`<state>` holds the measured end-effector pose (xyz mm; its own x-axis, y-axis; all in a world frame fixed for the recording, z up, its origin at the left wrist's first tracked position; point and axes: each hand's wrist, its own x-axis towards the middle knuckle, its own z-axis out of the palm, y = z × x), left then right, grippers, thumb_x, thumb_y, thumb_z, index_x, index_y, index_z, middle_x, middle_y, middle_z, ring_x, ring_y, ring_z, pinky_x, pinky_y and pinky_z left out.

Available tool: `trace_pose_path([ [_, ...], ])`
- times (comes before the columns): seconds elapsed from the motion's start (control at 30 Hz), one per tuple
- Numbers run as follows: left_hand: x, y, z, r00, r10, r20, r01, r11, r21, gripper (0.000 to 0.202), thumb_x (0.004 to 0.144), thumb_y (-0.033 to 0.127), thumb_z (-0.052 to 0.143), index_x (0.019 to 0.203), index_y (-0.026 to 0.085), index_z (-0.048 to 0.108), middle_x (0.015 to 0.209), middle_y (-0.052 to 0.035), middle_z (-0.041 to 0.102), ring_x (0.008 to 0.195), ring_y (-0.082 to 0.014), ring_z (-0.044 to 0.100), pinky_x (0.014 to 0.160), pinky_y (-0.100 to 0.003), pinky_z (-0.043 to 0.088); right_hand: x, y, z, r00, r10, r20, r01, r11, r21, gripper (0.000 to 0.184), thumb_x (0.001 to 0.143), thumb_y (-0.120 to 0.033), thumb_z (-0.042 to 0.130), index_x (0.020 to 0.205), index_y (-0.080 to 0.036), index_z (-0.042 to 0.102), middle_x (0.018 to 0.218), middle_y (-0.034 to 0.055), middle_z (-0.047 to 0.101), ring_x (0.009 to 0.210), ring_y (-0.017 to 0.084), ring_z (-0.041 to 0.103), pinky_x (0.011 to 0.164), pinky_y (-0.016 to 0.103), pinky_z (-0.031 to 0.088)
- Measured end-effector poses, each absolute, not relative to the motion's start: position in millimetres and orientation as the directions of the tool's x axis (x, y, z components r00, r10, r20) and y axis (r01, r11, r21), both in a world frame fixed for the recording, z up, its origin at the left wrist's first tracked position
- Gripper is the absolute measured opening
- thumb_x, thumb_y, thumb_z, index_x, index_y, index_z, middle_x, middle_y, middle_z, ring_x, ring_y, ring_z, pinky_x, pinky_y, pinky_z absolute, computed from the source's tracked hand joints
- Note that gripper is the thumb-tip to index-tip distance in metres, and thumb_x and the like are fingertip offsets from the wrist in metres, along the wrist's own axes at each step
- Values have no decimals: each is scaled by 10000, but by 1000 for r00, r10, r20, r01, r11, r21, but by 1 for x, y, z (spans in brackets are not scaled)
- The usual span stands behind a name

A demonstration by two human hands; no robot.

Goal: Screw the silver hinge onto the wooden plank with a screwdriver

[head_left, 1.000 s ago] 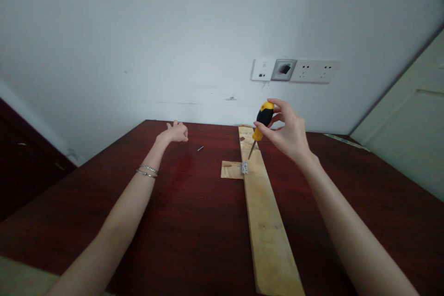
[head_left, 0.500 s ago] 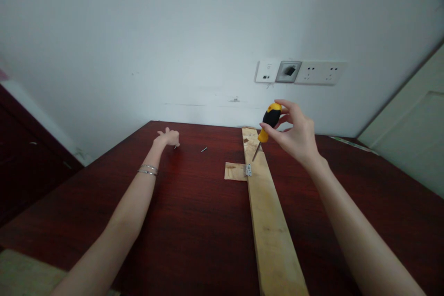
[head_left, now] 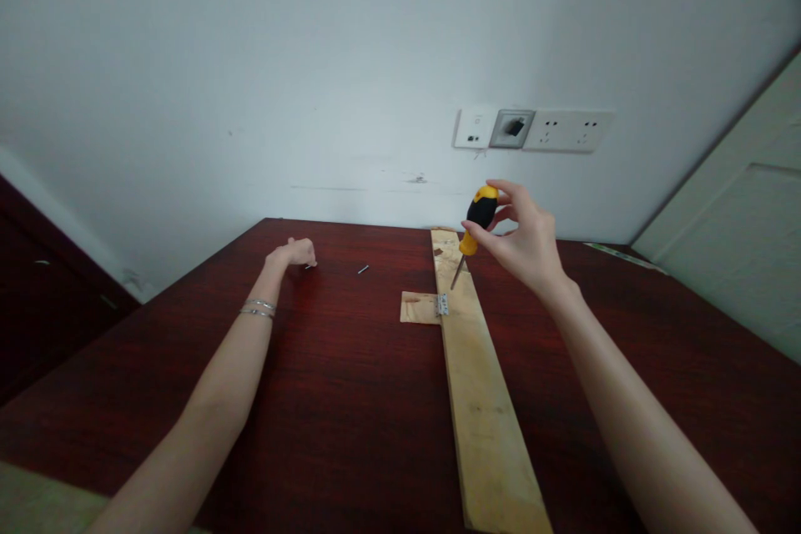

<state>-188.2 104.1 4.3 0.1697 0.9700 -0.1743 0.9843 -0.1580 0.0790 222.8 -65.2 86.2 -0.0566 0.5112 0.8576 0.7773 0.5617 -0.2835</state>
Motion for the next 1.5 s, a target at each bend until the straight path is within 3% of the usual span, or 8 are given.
trace_pose_path([
  [0.1, -189, 105, 5, 162, 961, -225, 986, -147, 82, 127, 703, 260, 615, 733, 177, 706, 786, -20, 712, 919, -217, 634, 1117, -511, 149, 221, -65, 85, -59, 528, 847, 767, 567, -300, 553, 757, -380, 702, 1248, -226, 501, 1067, 80, 649, 661, 166, 633, 680, 368, 568],
  [0.2, -185, 105, 11, 159, 959, -233, 987, -146, 74, 166, 682, 287, 664, 797, 174, 704, 855, -35, 711, 958, -233, 615, 1112, -463, 204, 219, -64, 83, -51, 533, 844, 765, 564, -310, 544, 758, -381, 700, 1241, -219, 510, 1054, 87, 649, 672, 168, 629, 643, 351, 570],
  [0.37, -148, 97, 29, 271, 957, -103, 962, -264, 69, 581, 701, 446, 676, 1196, 154, 598, 1248, -155, 558, 1187, -342, 454, 972, -398, 391, 216, -60, 78, -34, 537, 843, 756, 565, -330, 545, 759, -377, 703, 1241, -207, 515, 1036, 88, 645, 674, 161, 618, 594, 324, 569],
  [0.53, -66, 61, 36, 717, 697, -33, 682, -691, 238, 710, 748, 552, 641, 1304, 136, 491, 1313, -126, 492, 1223, -271, 416, 1036, -335, 335, 215, -56, 73, -50, 560, 827, 737, 580, -348, 544, 762, -362, 702, 1241, -186, 516, 1029, 96, 639, 670, 153, 614, 571, 305, 567],
  [0.67, -14, 29, 19, 847, 531, -14, 504, -795, 338, 725, 753, 536, 679, 1316, 130, 470, 1310, -127, 500, 1231, -259, 421, 1035, -317, 331, 214, -56, 73, -51, 562, 825, 736, 580, -349, 541, 757, -363, 710, 1231, -184, 520, 1010, 92, 641, 665, 154, 615, 569, 308, 564],
  [0.8, 9, 12, 0, 878, 477, -48, 467, -829, 309, 705, 755, 512, 707, 1304, 135, 473, 1254, -132, 526, 1176, -270, 452, 986, -321, 364, 214, -56, 73, -61, 556, 829, 730, 592, -343, 546, 763, -370, 709, 1237, -183, 514, 1008, 88, 641, 663, 151, 614, 593, 317, 568],
  [1.17, 9, 13, -11, 845, 511, -157, 533, -826, 184, 875, 697, 662, 678, 1347, 123, 450, 1206, -138, 498, 1129, -287, 434, 942, -330, 377, 214, -53, 69, -83, 574, 815, 732, 590, -341, 551, 778, -350, 696, 1271, -213, 493, 1068, 87, 622, 682, 155, 607, 644, 355, 571],
  [1.5, 8, 11, -12, 842, 502, -197, 536, -818, 207, 853, 702, 692, 620, 1333, 138, 472, 1217, -126, 472, 1130, -269, 430, 955, -319, 375, 216, -51, 67, -78, 587, 806, 740, 575, -348, 553, 776, -361, 697, 1270, -216, 494, 1076, 92, 620, 674, 156, 604, 639, 359, 568],
])
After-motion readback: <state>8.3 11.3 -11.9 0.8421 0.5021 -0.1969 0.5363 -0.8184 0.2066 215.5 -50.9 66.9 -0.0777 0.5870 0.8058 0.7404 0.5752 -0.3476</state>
